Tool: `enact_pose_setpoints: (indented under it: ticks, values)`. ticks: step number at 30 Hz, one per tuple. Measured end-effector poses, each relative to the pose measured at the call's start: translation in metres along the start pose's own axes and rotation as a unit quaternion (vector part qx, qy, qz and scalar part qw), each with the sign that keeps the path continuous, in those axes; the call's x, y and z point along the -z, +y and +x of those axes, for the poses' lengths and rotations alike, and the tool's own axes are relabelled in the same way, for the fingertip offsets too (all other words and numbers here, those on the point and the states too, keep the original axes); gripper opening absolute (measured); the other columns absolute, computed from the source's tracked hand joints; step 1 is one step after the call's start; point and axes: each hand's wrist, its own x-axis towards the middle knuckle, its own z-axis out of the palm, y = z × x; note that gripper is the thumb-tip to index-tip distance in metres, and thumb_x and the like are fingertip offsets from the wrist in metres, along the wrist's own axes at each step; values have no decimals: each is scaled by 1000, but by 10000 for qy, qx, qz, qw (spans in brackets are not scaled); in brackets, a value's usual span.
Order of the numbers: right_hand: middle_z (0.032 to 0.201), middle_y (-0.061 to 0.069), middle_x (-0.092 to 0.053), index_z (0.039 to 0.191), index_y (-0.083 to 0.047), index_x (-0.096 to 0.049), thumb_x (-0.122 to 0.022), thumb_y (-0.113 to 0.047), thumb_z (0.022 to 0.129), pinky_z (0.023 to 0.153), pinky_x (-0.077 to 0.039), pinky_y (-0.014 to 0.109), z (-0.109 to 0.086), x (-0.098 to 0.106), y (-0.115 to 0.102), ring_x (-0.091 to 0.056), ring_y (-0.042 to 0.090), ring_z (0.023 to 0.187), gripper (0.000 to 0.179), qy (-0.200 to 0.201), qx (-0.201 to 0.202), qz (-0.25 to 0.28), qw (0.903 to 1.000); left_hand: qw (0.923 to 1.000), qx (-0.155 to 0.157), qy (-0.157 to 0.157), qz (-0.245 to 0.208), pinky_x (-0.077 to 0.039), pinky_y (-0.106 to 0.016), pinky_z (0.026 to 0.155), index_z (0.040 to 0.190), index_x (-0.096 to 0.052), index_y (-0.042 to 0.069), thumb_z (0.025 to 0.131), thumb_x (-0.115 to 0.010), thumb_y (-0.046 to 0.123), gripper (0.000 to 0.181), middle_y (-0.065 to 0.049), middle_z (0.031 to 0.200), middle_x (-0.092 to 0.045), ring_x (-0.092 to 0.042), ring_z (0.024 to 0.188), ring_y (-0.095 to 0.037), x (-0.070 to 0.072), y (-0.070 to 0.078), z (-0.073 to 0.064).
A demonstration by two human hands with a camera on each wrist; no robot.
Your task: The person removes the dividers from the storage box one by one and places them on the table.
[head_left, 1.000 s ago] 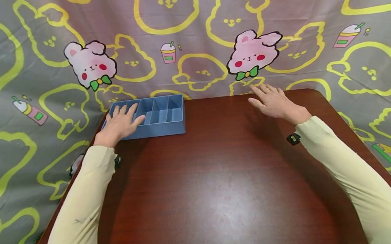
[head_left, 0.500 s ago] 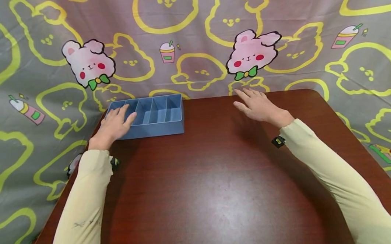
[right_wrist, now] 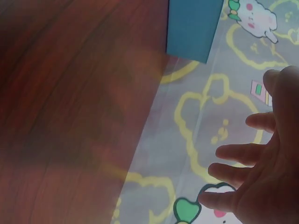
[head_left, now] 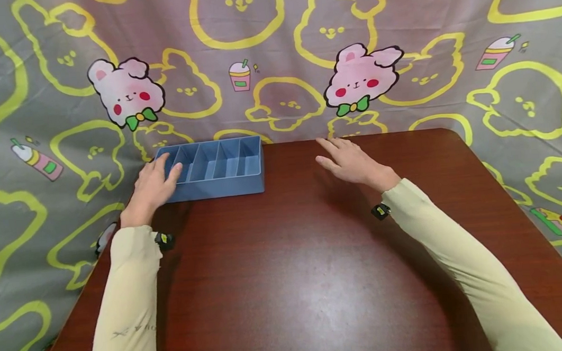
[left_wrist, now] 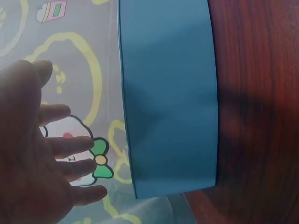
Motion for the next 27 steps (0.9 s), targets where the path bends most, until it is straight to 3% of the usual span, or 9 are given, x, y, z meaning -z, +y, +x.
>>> enact_pose_setpoints:
  ticks: [7, 22, 27]
  values:
    - [156, 19, -33, 155, -11, -28, -52, -40, 100, 116, -27, 55, 3, -8, -17, -31, 40, 143, 66, 28, 150, 167, 9997, 9996, 20, 205, -198, -15, -70, 111, 156, -16, 5, 101, -33, 53, 75, -30, 158, -21, -18, 144, -52, -2, -7, -5]
    - [154, 10, -39, 154, -14, -31, -50, -42, 100, 116, -32, 47, 20, -32, -51, -38, 28, 140, 63, 4, 367, 659, 9972, 9908, 374, 909, -931, -22, -63, 113, 156, -17, 5, 103, -38, 40, 67, -33, 154, -27, -27, 141, -52, 2, -9, -18]
    - [153, 10, -41, 153, -13, -33, -52, -39, 101, 115, -33, 46, 24, -40, -60, -40, 28, 139, 61, 18, 382, 917, 9951, 9877, 556, 990, -1071, -23, -61, 113, 156, -18, 6, 102, -39, 40, 67, -34, 152, -29, -29, 140, -51, 1, -12, -20]
